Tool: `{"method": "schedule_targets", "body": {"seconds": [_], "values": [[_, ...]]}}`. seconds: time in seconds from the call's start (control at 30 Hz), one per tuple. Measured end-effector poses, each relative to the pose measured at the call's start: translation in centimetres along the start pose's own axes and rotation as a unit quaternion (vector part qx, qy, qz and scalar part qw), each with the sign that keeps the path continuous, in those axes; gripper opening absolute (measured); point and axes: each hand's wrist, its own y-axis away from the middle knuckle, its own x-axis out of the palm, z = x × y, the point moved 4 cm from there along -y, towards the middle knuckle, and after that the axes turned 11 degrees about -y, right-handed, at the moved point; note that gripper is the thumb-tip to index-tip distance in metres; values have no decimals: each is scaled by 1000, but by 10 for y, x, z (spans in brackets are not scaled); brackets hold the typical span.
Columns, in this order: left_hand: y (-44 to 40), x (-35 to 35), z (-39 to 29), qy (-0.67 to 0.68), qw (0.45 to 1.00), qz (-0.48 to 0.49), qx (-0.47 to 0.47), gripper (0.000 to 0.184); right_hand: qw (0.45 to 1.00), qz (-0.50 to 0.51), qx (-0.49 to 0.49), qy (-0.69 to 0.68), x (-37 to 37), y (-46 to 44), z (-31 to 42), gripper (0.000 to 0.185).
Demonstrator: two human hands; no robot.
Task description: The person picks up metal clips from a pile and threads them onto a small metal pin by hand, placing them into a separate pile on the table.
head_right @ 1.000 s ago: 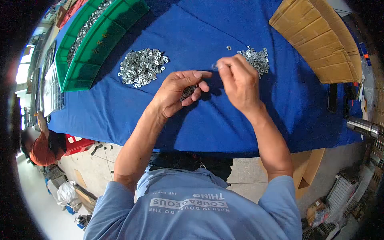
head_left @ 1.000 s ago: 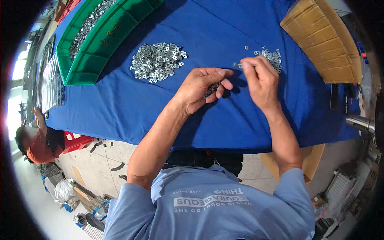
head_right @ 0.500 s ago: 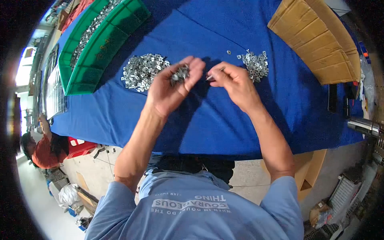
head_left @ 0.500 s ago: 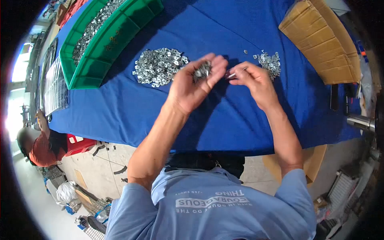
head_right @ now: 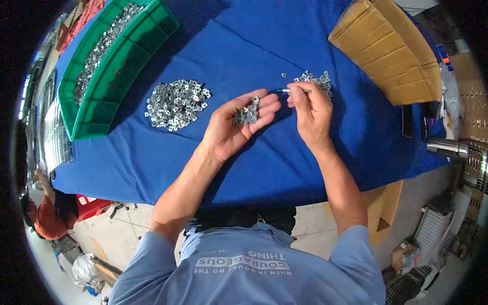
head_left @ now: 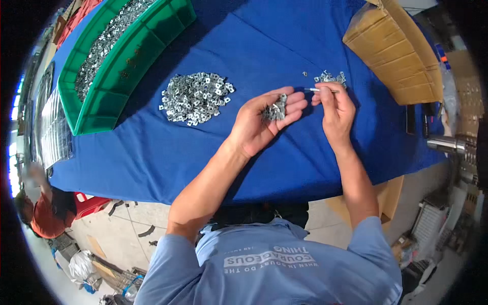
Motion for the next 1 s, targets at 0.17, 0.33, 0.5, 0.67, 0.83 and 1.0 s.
{"method": "schedule_targets", "body": {"seconds": [0.17,0.33,0.5,0.67,0.83,1.0], "values": [[-1,0,0,-9,1000,-3,9,36,995,-93,-25,-16,15,10,19,16],[4,2,3,-52,998,-16,11,32,982,-119,-79,125,20,21,17,10],[4,4,5,-85,995,-39,22,28,975,-52,-136,169,30,21,31,10],[4,5,6,-84,994,-57,28,25,972,-35,-153,174,32,20,34,9],[4,6,7,-104,994,-39,10,25,974,-23,-126,185,26,17,30,11],[4,5,7,-142,989,-48,19,23,983,8,-118,144,22,12,31,11]]}}
